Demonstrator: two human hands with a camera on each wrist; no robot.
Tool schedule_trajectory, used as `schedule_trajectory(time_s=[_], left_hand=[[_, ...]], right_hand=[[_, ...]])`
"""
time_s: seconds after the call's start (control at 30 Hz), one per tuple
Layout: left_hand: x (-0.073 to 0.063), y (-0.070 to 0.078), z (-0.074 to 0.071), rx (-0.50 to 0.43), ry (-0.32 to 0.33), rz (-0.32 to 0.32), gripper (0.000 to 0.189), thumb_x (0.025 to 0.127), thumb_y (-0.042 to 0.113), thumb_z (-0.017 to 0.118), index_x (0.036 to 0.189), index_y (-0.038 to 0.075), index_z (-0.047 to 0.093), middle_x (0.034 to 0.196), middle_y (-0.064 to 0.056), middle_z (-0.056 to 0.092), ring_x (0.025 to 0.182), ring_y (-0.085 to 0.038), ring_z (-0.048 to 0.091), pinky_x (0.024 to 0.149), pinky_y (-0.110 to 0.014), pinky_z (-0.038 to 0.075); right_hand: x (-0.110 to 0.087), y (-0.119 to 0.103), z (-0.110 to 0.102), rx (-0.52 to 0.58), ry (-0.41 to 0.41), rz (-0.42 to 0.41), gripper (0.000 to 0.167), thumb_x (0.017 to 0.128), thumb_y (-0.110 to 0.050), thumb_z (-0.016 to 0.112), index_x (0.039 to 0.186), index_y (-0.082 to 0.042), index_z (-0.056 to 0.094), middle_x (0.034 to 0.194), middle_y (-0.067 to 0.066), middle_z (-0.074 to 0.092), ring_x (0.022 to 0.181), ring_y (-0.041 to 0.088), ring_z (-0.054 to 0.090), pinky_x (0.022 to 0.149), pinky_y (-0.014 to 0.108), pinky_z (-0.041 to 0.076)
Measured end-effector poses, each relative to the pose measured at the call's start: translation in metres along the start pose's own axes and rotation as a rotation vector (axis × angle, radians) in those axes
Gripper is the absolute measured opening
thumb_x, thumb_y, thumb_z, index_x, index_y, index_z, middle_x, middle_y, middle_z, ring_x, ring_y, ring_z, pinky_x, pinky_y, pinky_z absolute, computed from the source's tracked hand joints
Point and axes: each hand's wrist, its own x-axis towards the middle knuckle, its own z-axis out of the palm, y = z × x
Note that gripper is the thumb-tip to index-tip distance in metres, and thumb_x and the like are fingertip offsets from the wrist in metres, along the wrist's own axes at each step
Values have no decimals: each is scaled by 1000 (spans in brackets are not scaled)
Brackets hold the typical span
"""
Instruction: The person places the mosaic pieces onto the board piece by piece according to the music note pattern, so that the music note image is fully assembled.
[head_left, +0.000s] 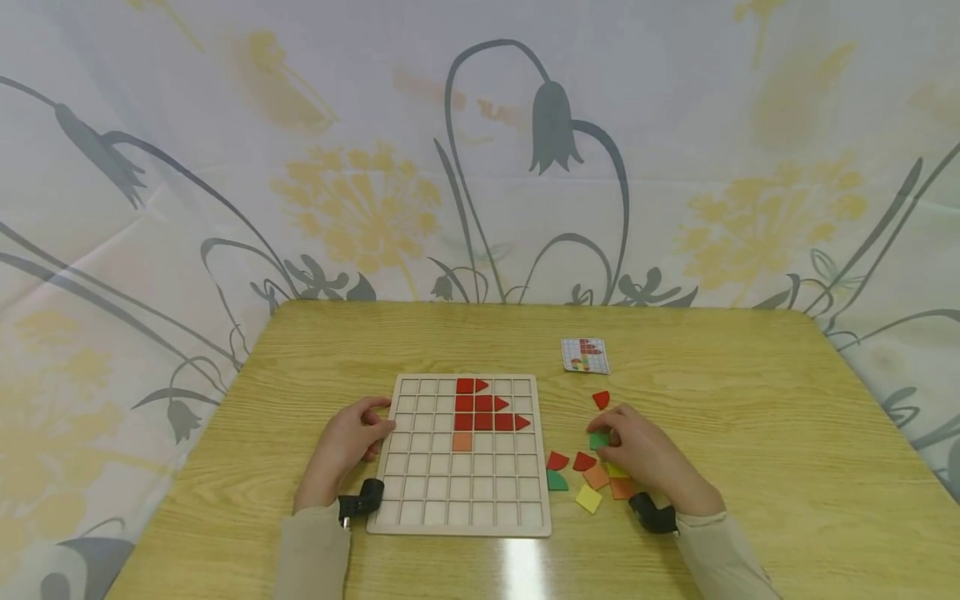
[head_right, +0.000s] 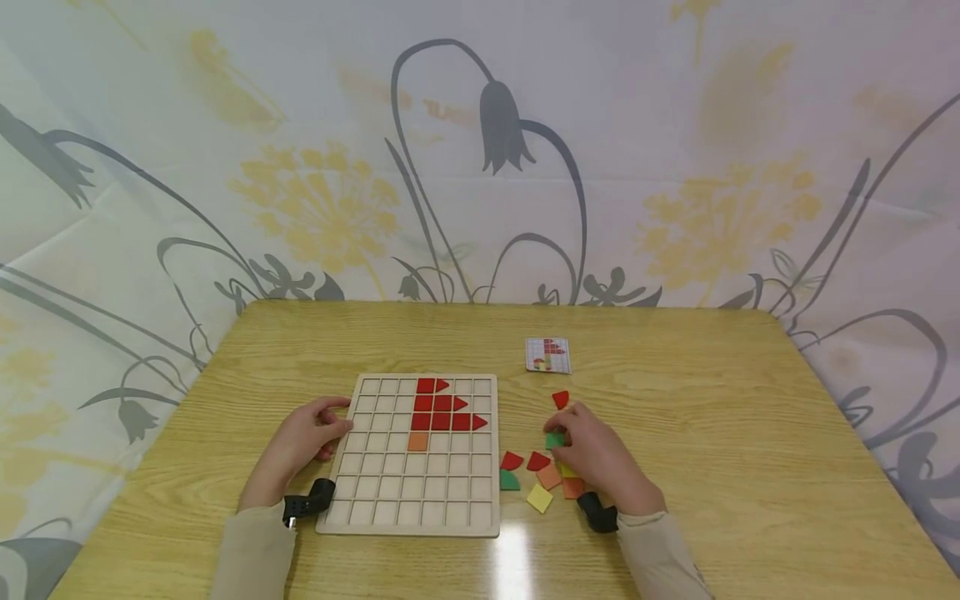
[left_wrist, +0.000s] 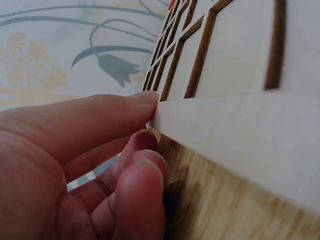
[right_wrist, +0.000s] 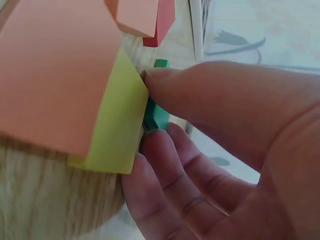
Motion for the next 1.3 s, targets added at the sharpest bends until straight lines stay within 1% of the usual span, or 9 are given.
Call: schedule_trajectory(time_s=[0.23,0.47,0.57,0.7,0.8,0.9,1.07,1.17,1.3], left_hand=[[-1,-1,-1,5,-3,-5,41,85,15,61,124,12,50,85,-8,51,52,-15,47,48,-29,44],[-1,-1,-2,20,-7,-3,41,85,16,61,124,13,50,86,-7,50,53,-15,47,49,-29,44],[-1,0,-3,25,-4,-1,41,85,16,61,124,12,50,85,-7,50,53,-15,47,49,-29,44],[-2,-1,-3,35,3,-4,40,85,16,61,123,12,50,84,-7,50,53,-15,47,49,-28,44],[-2,-1,-2,41,3,-4,40,85,16,61,123,12,51,84,-7,50,53,-15,48,48,-28,44],[-2,-1,-1,35,4,-5,40,85,15,61,123,12,51,84,-7,51,52,-16,48,48,-29,44],[-2,0,0,2,15,-5,40,84,15,62,123,11,51,83,-8,52,52,-16,48,48,-29,45],[-1,0,0,-2,12,-5,40,84,15,62,123,12,51,83,-7,53,52,-15,47,48,-29,44],[0,1,0,1,9,-6,39,84,16,62,122,12,52,82,-7,52,52,-15,48,48,-29,44]], right_hand=[[4,0,1,69,20,13,15,81,-9,63,94,-13,55,84,-2,51,71,15,46,63,29,41],[6,-9,-1,59,79,-19,14,82,-12,64,94,-15,58,81,-5,55,72,13,49,63,29,42],[10,-20,1,73,77,-40,14,82,-13,65,95,-14,60,80,-5,56,72,12,51,62,28,43],[15,-40,9,133,34,-51,14,83,-15,64,97,-15,61,79,-5,57,68,12,52,58,27,44],[20,-55,17,168,15,-85,15,83,-14,63,98,-15,61,81,-6,58,68,11,52,59,27,45],[24,-69,26,154,6,-146,14,83,-15,64,97,-16,62,81,-8,58,70,9,53,62,27,45],[32,-94,41,81,-12,-232,10,83,-18,64,93,-18,64,82,-12,58,74,6,52,67,26,44],[37,-105,50,57,-14,-278,7,82,-17,64,89,-17,65,79,-12,57,71,5,50,65,25,43],[42,-114,61,51,-18,-310,5,81,-16,65,85,-18,65,74,-13,54,67,5,48,62,22,41]])
